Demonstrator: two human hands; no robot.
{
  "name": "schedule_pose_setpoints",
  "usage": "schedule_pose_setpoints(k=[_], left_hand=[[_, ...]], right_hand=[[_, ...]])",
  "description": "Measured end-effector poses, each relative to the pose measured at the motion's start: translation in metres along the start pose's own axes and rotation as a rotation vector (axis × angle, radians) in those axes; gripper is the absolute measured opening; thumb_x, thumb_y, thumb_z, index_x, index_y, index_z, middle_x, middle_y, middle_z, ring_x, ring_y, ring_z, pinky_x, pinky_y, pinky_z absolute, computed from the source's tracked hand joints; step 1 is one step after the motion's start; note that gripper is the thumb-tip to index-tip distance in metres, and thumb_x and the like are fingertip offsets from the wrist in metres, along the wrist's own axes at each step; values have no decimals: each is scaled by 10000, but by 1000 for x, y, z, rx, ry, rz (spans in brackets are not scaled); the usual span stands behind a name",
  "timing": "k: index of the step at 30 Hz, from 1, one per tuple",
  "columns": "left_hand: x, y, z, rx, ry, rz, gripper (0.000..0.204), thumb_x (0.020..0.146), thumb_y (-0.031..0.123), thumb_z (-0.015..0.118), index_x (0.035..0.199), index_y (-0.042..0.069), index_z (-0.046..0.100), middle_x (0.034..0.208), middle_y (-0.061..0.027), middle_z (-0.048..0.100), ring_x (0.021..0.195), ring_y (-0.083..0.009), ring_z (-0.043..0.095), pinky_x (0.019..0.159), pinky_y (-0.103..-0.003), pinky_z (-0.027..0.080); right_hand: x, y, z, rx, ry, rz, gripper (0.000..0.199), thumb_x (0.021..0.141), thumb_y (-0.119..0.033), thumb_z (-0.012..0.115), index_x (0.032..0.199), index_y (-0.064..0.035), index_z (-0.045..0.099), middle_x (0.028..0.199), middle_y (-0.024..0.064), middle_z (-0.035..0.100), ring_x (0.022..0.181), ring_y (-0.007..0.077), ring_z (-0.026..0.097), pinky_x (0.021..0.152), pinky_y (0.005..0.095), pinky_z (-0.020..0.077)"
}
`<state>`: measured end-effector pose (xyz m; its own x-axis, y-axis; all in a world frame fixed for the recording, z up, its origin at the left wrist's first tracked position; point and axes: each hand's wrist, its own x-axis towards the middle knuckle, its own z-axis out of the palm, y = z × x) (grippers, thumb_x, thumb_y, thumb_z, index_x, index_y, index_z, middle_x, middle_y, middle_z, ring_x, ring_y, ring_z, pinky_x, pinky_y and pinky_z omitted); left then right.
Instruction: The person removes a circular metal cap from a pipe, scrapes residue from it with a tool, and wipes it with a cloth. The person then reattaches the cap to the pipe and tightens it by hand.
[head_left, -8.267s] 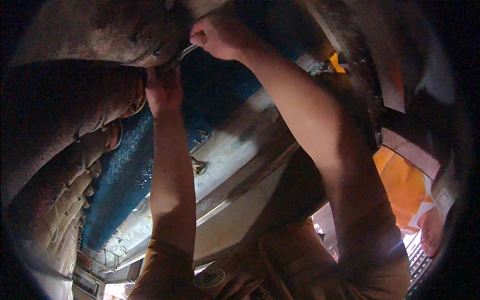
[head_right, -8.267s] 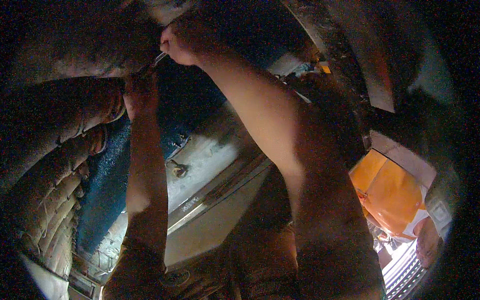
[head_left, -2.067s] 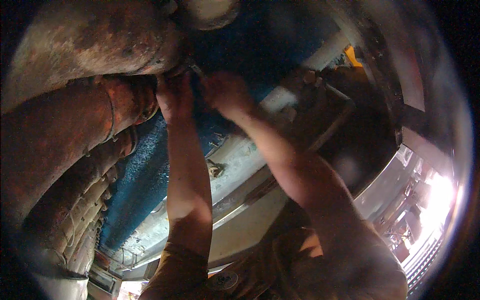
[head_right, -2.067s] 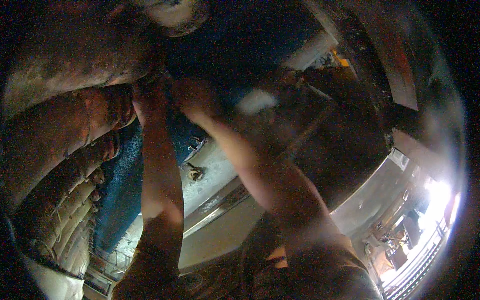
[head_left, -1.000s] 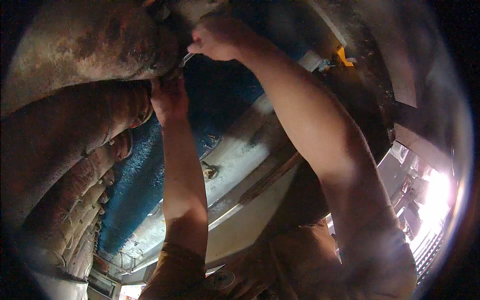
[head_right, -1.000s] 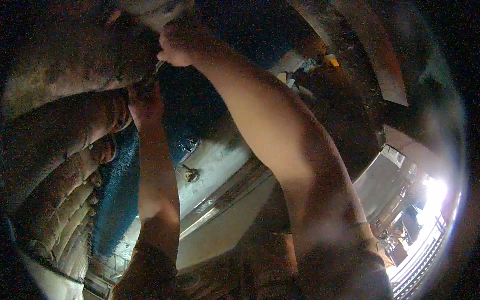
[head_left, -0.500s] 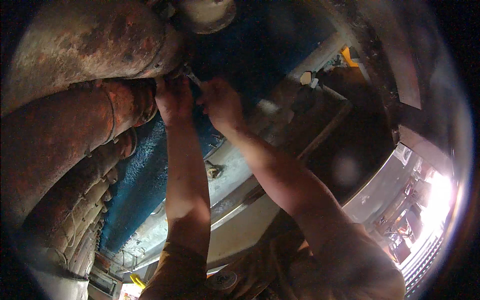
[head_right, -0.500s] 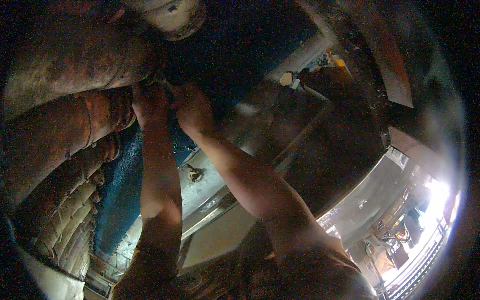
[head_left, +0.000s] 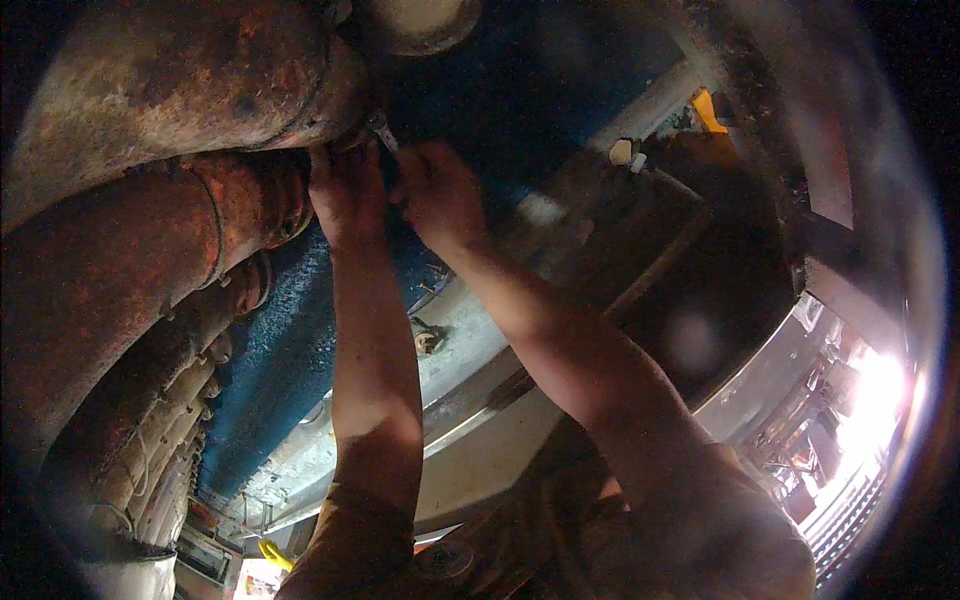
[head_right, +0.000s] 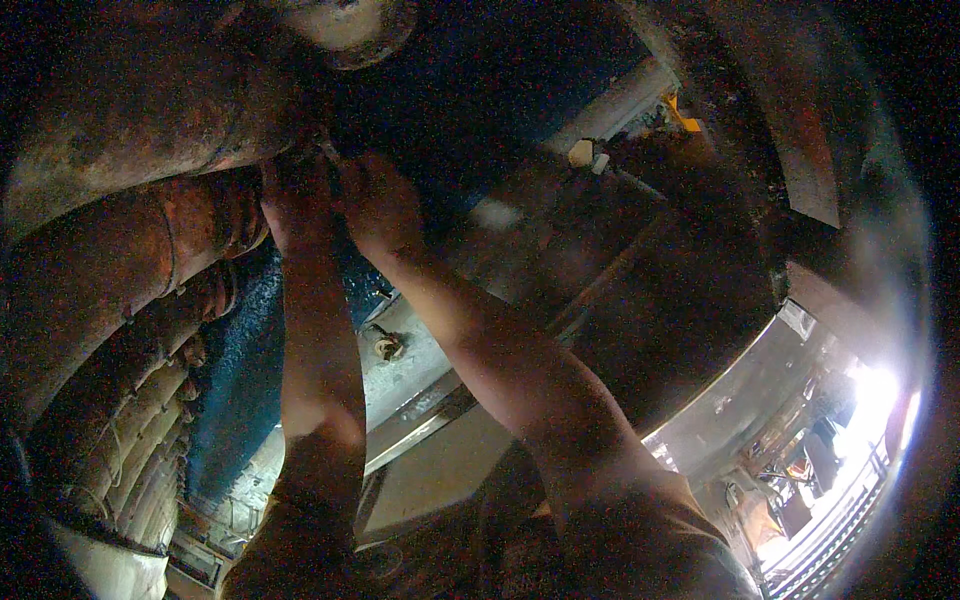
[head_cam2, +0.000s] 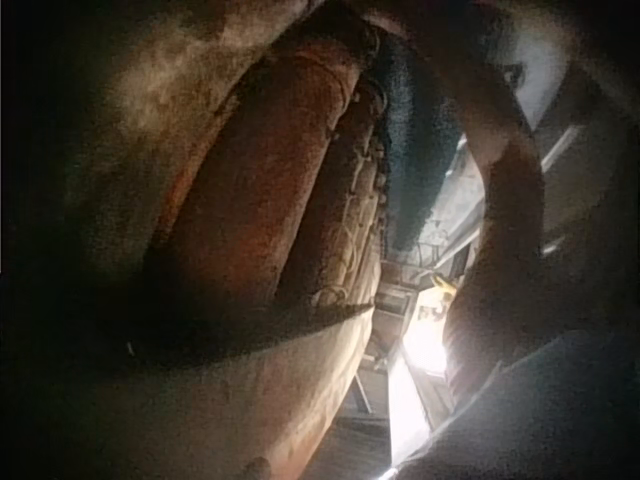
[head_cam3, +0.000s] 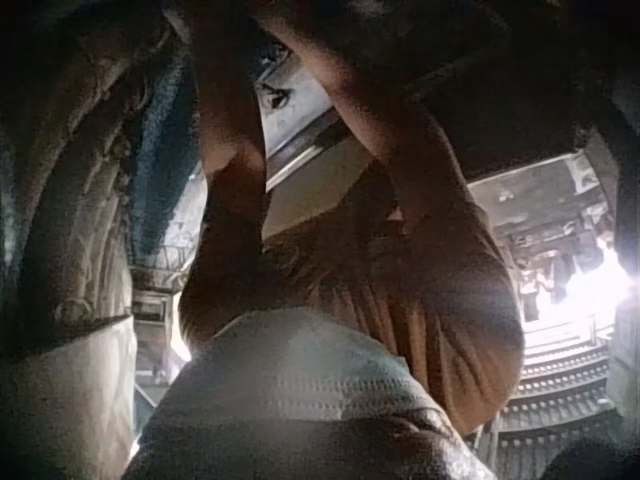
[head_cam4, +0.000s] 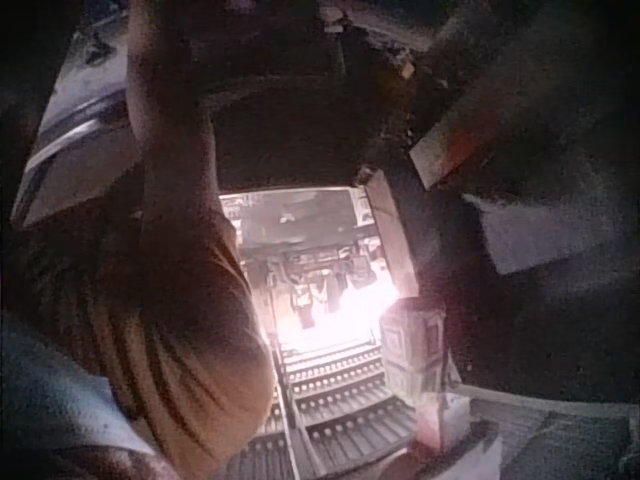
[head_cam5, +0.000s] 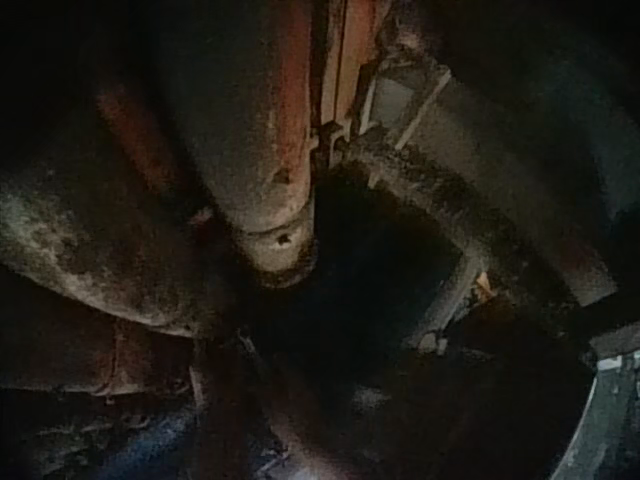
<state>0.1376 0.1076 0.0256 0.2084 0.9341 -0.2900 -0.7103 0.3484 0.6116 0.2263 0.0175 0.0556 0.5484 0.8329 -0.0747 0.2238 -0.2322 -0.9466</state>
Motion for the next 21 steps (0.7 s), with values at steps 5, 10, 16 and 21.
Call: schedule_pose_setpoints(k=[5, 10, 16, 21], left_hand=[[4, 1, -5, 117, -17, 34, 471, 901, 264, 650, 1288, 43, 499, 1283, -113, 556, 1167, -285, 520, 979, -436, 438], [0, 0, 9, -70, 87, -24, 476, 896, 282, 653, 1287, 56, 503, 1272, -124, 558, 1156, -294, 526, 984, -448, 440], [7, 4, -15, -167, 52, -21, 494, 915, 290, 628, 1319, 47, 477, 1297, -130, 540, 1170, -295, 523, 1009, -458, 441], [-1, 4, 10, -137, 75, -45, 512, 926, 277, 614, 1348, 44, 444, 1330, -136, 517, 1231, -306, 492, 1013, -466, 440]], right_hand=[[40, 23, -22, -608, -89, -413, 295, 941, -359, 542, 989, -80, 624, 800, 142, 664, 709, 289, 624, 690, 393, 496], [151, -57, -70, -672, -650, -322, 373, 915, -413, 572, 901, -52, 665, 814, 153, 661, 735, 317, 629, 677, 413, 487], [115, -32, -88, -324, -531, -19, 308, 927, -380, 590, 952, -77, 639, 812, 99, 676, 727, 223, 644, 640, 354, 491], [30, -3, -82, 703, -343, 432, 251, 936, -244, 604, 1144, -123, 534, 862, 58, 666, 754, 181, 645, 694, 298, 503]])
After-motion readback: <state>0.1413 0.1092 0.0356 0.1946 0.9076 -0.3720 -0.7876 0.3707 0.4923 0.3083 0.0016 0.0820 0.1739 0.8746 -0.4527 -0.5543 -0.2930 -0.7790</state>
